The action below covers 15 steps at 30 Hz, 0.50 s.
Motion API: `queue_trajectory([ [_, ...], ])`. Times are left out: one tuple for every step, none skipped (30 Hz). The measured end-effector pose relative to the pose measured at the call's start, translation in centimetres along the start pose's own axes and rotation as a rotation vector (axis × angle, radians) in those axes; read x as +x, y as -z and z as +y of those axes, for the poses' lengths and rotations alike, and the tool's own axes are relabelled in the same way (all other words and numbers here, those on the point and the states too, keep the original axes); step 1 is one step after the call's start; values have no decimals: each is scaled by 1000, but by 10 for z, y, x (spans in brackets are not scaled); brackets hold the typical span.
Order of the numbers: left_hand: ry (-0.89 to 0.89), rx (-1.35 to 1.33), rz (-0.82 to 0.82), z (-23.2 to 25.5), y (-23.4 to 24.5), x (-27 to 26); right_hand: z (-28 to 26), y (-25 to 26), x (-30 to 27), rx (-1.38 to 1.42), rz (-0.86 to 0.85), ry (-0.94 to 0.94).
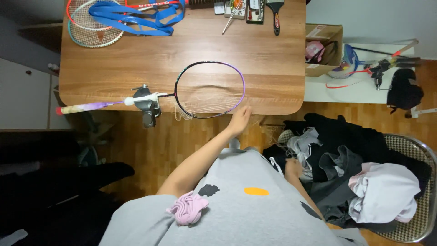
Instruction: The user is untangling a large bundle of badminton string while a racket is secured in a mounting clamp.
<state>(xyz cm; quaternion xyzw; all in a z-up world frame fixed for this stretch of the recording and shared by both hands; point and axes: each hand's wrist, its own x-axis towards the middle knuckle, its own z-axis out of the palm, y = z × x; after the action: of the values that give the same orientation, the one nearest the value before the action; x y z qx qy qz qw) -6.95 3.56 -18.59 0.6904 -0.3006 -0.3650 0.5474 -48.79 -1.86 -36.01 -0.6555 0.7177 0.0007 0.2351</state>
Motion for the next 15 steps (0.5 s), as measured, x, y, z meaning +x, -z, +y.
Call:
queue_trajectory([
  [-2, -1, 2, 6, 8, -14, -34, 12, -8, 0, 1, 3],
  [-10, 126, -79, 11, 16, -31, -66, 24, -15, 144, -91, 27],
  [-17, 252, -160, 16, 23, -48, -98, 36, -24, 286, -184, 50],
  [-11, 251, -149, 9, 32, -66, -131, 34, -22, 281, -192, 58],
  [-15, 382, -275, 1, 41, -85, -164, 32, -21, 310, -176, 323],
  [-17, 514, -400, -5, 51, -105, -198, 29, -21, 340, -160, 590],
  [-8, 515, -388, -50, 58, -128, -241, 35, -27, 339, -172, 599],
  [145, 673, -561, -95, 63, -149, -283, 43, -33, 620, -482, 494],
  [304, 826, -733, -140, 68, -171, -326, 50, -40, 891, -792, 361],
  [309, 823, -724, -159, 76, -182, -347, 49, -41, 886, -801, 367],
  [477, 845, -703, -178, 83, -194, -368, 48, -43, 959, -871, 329],
  [647, 863, -678, -196, 90, -208, -387, 48, -46, 1030, -941, 287],
  [654, 856, -671, -197, 86, -209, -379, 42, -45, 1023, -951, 289],
  [566, 935, -725, -200, 87, -203, -377, 35, -42, 1089, -887, 315],
  [477, 1013, -777, -202, 87, -198, -375, 28, -39, 1154, -822, 338],
])
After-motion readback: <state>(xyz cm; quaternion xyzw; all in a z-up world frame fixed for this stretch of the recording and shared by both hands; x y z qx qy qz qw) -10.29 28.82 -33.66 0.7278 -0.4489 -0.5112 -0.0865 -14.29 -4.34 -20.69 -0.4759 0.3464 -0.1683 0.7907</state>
